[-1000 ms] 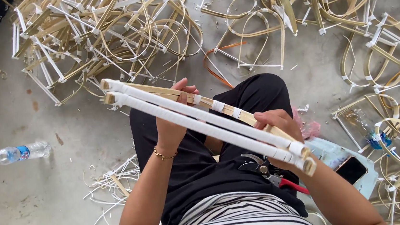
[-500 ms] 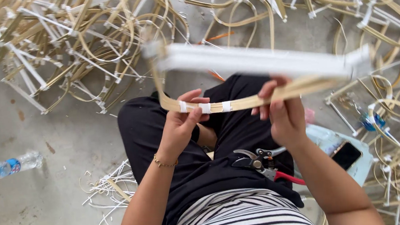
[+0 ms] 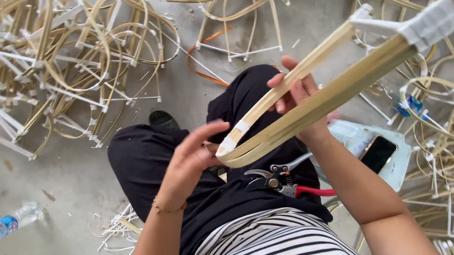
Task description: The recorder is assembling wooden or bamboo frame components using plastic connectors and garden shears.
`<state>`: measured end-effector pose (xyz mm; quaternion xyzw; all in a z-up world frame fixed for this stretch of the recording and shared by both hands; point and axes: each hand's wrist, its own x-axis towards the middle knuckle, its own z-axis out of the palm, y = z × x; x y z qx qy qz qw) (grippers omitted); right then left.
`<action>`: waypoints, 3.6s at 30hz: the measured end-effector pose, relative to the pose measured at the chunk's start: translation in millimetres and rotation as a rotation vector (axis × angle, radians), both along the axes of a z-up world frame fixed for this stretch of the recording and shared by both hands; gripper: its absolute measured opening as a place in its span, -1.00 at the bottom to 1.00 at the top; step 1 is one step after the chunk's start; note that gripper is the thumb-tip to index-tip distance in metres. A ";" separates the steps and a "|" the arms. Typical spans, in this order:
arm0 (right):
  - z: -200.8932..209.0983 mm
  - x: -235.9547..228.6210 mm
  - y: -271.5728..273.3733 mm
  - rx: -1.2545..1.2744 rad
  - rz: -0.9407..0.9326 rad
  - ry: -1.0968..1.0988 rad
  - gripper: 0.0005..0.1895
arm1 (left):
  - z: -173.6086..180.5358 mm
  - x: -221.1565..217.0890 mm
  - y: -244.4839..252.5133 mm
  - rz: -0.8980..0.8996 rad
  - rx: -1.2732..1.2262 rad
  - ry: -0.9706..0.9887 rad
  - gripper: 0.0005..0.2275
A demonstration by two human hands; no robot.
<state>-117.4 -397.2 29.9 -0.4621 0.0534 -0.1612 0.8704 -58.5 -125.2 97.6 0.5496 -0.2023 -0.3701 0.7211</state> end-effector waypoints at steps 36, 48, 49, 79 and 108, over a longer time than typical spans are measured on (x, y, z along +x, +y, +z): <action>-269.5 -51.6 -145.3 -0.475 -0.252 0.665 -0.76 | -83.6 -19.8 -20.3 0.224 0.064 0.725 -0.66; -30.4 76.7 50.0 -0.563 0.303 0.129 -0.06 | -92.2 -21.6 -11.0 0.300 -0.005 0.690 -0.63; -25.3 85.4 49.7 -0.635 0.245 0.239 -0.04 | -86.8 -25.7 -8.1 0.288 0.030 0.678 -0.62; -45.4 55.1 34.4 -0.275 0.647 0.629 -0.61 | -148.0 7.5 58.2 0.774 0.210 0.362 -0.71; -38.8 82.2 18.7 -0.694 0.306 0.256 -0.53 | -93.1 -57.2 3.7 0.148 0.030 0.561 -0.65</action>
